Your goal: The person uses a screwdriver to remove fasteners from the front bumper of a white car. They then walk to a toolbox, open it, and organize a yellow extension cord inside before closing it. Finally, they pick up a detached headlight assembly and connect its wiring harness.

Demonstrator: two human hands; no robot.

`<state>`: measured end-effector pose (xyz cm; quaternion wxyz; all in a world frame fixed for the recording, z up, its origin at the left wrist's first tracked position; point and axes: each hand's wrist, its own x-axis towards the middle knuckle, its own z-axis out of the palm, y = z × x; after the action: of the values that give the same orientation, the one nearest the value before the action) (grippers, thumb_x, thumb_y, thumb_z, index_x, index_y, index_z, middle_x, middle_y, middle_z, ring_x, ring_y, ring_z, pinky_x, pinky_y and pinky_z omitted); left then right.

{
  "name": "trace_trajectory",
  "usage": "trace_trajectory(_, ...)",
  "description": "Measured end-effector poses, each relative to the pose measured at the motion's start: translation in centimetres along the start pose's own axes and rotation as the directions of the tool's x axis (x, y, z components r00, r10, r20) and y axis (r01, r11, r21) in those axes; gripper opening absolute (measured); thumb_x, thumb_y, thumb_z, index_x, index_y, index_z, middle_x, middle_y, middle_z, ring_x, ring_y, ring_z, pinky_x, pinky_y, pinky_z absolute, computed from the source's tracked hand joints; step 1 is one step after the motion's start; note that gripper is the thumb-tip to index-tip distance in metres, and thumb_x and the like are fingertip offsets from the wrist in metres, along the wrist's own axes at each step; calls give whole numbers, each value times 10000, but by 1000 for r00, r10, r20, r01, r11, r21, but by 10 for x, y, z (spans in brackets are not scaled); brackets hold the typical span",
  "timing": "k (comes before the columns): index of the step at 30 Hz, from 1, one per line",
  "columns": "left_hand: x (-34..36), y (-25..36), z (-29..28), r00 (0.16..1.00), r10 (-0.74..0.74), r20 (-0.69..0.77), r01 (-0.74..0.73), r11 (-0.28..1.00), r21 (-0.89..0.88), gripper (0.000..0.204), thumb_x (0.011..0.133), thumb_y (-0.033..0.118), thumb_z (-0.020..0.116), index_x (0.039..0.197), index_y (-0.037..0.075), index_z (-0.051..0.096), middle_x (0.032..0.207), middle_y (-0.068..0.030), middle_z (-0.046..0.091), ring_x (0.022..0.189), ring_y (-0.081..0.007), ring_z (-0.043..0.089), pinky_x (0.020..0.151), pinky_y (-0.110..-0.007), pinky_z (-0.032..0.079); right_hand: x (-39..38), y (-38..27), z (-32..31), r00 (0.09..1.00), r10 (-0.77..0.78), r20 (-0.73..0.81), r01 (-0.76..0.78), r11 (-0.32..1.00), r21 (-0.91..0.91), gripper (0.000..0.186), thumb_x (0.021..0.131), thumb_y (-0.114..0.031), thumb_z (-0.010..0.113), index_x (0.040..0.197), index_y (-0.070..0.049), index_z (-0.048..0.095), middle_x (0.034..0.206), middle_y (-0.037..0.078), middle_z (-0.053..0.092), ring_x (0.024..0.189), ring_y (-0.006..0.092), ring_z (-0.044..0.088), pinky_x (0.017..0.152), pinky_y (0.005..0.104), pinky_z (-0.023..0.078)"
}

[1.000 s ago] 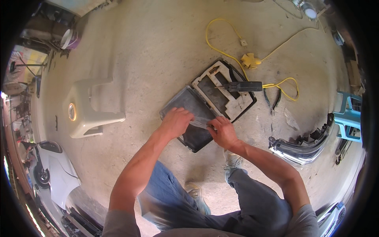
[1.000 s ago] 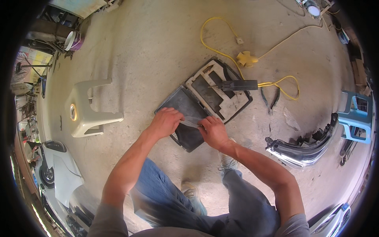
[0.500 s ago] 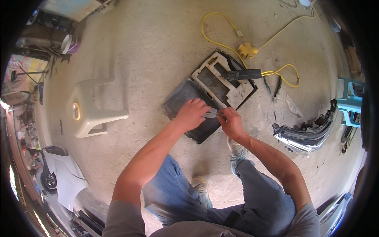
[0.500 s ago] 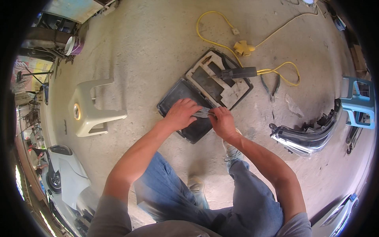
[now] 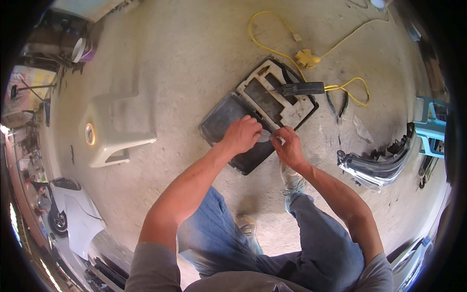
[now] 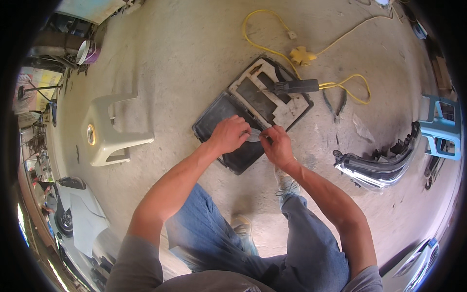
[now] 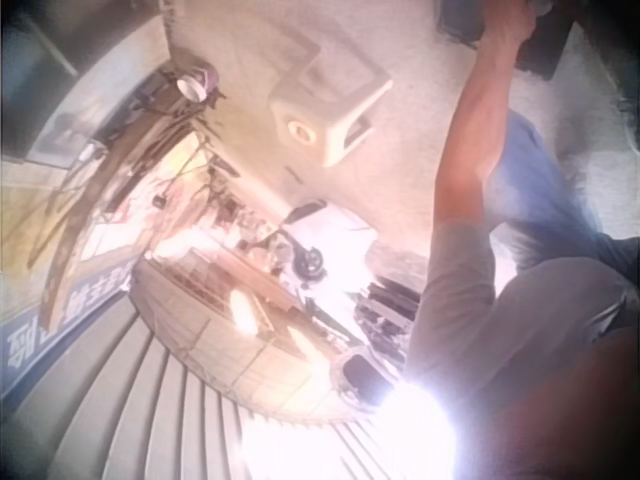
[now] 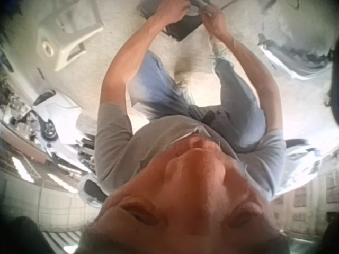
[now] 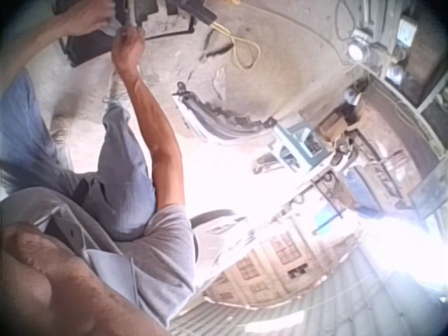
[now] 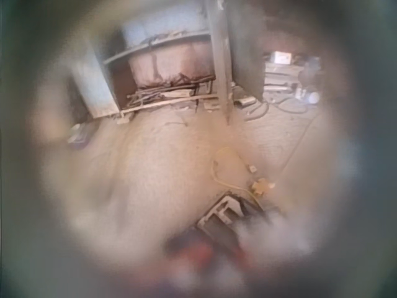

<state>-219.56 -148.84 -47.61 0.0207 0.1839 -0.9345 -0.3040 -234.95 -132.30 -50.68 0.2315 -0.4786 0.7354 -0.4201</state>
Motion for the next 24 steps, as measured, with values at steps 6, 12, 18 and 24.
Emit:
trace_trajectory(6, -3, -8, 1, 998, -59, 5, 59, 996, -73, 71, 841, 143, 740, 896, 110, 709, 955, -58, 674, 993, -295, 632, 803, -432, 544, 9, -13, 7, 994, -72, 77, 76, 996, -56, 128, 843, -86, 754, 958, -72, 698, 941, 125, 648, 944, 367, 623, 820, 461, 511)
trace_trajectory(12, -4, -7, -3, 996, -82, -25, 80, 994, -81, 98, 845, 133, 743, 934, 112, 709, 966, -55, 675, 1015, -295, 636, 823, -436, 548, 16, -11, 14, 999, -24, 40, 25, 999, -27, 110, 850, -88, 746, 951, -76, 704, 927, 113, 653, 915, 364, 635, 779, 460, 521)
trace_trajectory(18, -7, -16, -8, 993, -118, -23, 118, 993, -24, 91, 862, 137, 738, 939, 104, 700, 985, -65, 679, 1032, -312, 640, 851, -439, 547, 20, -10, 14, 999, 23, 22, -23, 1000, -2, 97, 849, -89, 745, 938, -84, 706, 936, 119, 659, 907, 364, 640, 770, 460, 522)
trace_trajectory(24, -7, -24, -7, 992, -124, -18, 122, 989, -88, 92, 865, 143, 736, 934, 95, 697, 981, -73, 680, 1021, -324, 641, 856, -444, 539, 27, -11, 17, 996, -44, 84, 42, 999, 23, 105, 852, -84, 737, 952, -81, 705, 933, 120, 657, 917, 365, 634, 788, 455, 516)
